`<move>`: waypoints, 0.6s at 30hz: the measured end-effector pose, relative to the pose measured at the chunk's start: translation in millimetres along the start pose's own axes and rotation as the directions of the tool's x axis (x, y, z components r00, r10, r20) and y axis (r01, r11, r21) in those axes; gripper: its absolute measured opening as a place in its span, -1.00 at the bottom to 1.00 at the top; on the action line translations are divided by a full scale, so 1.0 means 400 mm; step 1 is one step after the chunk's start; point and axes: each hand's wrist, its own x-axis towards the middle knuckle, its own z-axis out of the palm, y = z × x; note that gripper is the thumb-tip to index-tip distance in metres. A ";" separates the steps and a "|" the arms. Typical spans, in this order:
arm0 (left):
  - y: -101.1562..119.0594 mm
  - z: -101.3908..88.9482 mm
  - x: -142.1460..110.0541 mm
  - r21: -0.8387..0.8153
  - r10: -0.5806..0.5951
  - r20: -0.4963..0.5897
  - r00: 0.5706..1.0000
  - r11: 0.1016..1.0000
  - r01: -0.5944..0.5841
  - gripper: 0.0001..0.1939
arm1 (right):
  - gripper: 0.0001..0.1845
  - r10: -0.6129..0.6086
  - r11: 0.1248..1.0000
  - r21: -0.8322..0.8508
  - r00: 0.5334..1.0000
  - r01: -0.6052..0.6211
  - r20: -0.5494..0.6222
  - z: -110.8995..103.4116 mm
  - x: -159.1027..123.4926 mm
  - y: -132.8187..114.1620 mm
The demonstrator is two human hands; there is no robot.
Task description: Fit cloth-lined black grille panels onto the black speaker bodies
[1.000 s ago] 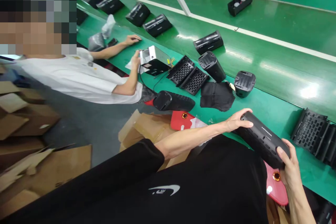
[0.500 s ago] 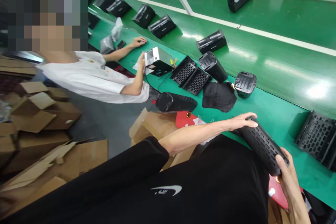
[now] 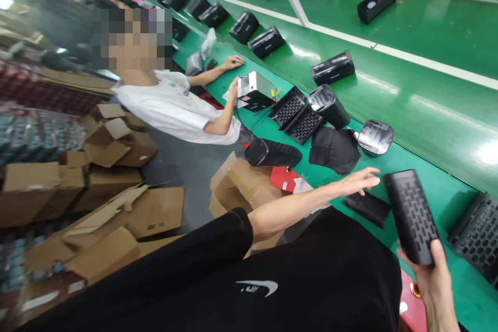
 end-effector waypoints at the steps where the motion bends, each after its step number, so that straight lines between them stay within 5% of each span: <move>1: -0.020 -0.002 0.002 0.120 0.028 -0.101 0.995 0.993 -0.016 -0.34 | -0.30 -0.046 0.997 0.066 0.999 0.044 0.021 0.026 0.042 -0.029; 3: -0.059 0.001 0.008 0.401 0.140 -0.203 0.969 0.915 -0.048 -0.58 | -0.28 -0.180 0.966 0.200 0.983 0.166 0.050 0.088 0.152 -0.102; 5: -0.091 0.014 0.019 0.607 0.249 -0.161 0.955 0.788 -0.103 -0.64 | -0.26 -0.240 0.942 0.244 0.971 0.231 0.006 0.150 0.279 -0.191; 10: -0.144 0.062 0.079 0.799 0.373 -0.016 0.928 0.562 -0.212 -0.63 | -0.27 -0.273 0.962 -0.010 0.962 0.273 -0.030 0.229 0.524 -0.420; 14: -0.176 0.089 0.136 0.809 0.413 0.058 0.909 0.514 -0.285 -0.71 | -0.25 -0.209 0.936 -0.309 0.972 0.166 -0.111 0.199 0.582 -0.522; 18: -0.190 0.093 0.159 0.778 0.415 0.069 0.907 0.547 -0.309 -0.77 | -0.23 -0.301 0.887 -0.436 0.907 0.152 -0.296 0.143 0.537 -0.494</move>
